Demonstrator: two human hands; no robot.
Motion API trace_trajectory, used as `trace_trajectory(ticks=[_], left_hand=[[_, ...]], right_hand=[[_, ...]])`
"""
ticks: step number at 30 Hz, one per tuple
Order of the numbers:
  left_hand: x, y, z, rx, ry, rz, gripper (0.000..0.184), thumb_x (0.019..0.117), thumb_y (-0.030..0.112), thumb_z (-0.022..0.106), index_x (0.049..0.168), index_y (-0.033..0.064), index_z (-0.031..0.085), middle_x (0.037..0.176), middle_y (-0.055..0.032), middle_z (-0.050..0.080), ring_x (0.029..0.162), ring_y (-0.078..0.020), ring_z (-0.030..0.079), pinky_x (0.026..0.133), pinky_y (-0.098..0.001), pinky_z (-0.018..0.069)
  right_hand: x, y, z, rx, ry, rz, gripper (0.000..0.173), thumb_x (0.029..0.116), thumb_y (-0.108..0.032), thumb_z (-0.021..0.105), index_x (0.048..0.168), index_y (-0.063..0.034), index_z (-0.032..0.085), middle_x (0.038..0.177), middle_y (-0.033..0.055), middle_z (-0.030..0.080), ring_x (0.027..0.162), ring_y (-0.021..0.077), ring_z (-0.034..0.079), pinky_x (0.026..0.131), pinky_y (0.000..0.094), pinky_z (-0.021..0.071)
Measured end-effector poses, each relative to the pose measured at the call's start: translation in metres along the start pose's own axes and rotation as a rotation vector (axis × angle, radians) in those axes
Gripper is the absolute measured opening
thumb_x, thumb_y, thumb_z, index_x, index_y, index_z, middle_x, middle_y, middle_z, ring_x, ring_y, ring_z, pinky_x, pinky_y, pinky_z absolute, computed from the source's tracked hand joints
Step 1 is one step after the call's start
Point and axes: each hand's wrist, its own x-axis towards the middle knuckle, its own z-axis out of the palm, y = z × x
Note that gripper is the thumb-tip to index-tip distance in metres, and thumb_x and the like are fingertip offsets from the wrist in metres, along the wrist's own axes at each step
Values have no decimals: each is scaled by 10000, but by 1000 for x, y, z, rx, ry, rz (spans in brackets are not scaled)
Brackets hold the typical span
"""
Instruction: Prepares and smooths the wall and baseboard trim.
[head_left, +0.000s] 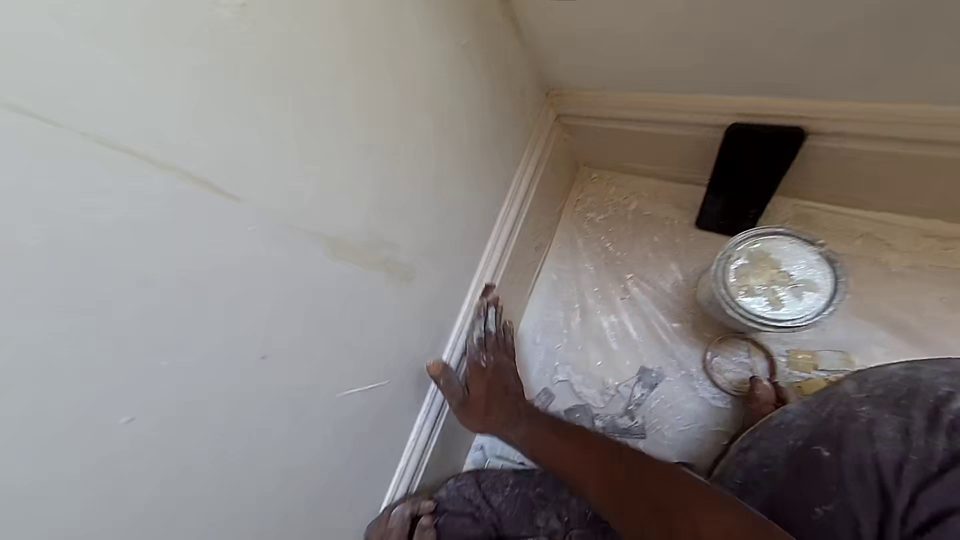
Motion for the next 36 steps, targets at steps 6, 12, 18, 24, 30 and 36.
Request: trace_trajectory(ticks=[6, 12, 18, 24, 30, 36], left_hand=[[-6, 18, -8, 32, 22, -62, 419, 1040, 313, 370, 981, 31, 674, 1006, -153, 693, 1066, -271, 628, 1025, -419, 445], [-3, 14, 3, 40, 79, -85, 427, 1017, 348, 363, 955, 82, 691, 997, -94, 715, 1033, -223, 644, 979, -399, 475], [0, 19, -4, 66, 18, -54, 421, 1015, 319, 359, 972, 56, 686, 1016, -131, 706, 1045, -262, 636, 989, -418, 461], [-8, 18, -2, 52, 55, -103, 431, 1016, 329, 359, 967, 61, 693, 1008, -124, 705, 1044, -260, 635, 996, -422, 463], [3, 18, -3, 60, 15, -84, 392, 989, 279, 390, 960, 38, 697, 1011, -145, 708, 1044, -294, 641, 996, -450, 460], [-3, 19, -8, 36, -11, -72, 395, 1011, 268, 382, 969, 9, 677, 999, -172, 692, 1041, -311, 635, 1003, -465, 451]], right_hand=[[-23, 1, 17, -57, -13, -40, 1021, 985, -693, 361, 1564, 133, 208, 1656, 313, 174, 1567, 414, 146, 1269, 575, 101], [83, 11, -50, 55, 183, 14, 905, 1040, -623, 254, 1598, 81, 145, 1686, 257, 134, 1589, 328, 103, 1292, 524, 63], [-46, -13, 21, 70, -61, 9, 1041, 982, -709, 333, 1587, 113, 125, 1683, 286, 79, 1589, 360, 48, 1292, 516, 50], [69, 20, -41, 58, 148, -65, 923, 1033, -603, 333, 1585, 113, 142, 1671, 296, 137, 1577, 376, 133, 1285, 527, 112], [18, 8, -14, 75, 136, -47, 917, 1023, -599, 371, 1604, 71, 137, 1692, 249, 119, 1586, 334, 116, 1292, 506, 121], [11, 17, -8, 37, 34, -45, 923, 1015, -607, 390, 1580, 100, 209, 1667, 273, 196, 1573, 365, 166, 1283, 534, 116]])
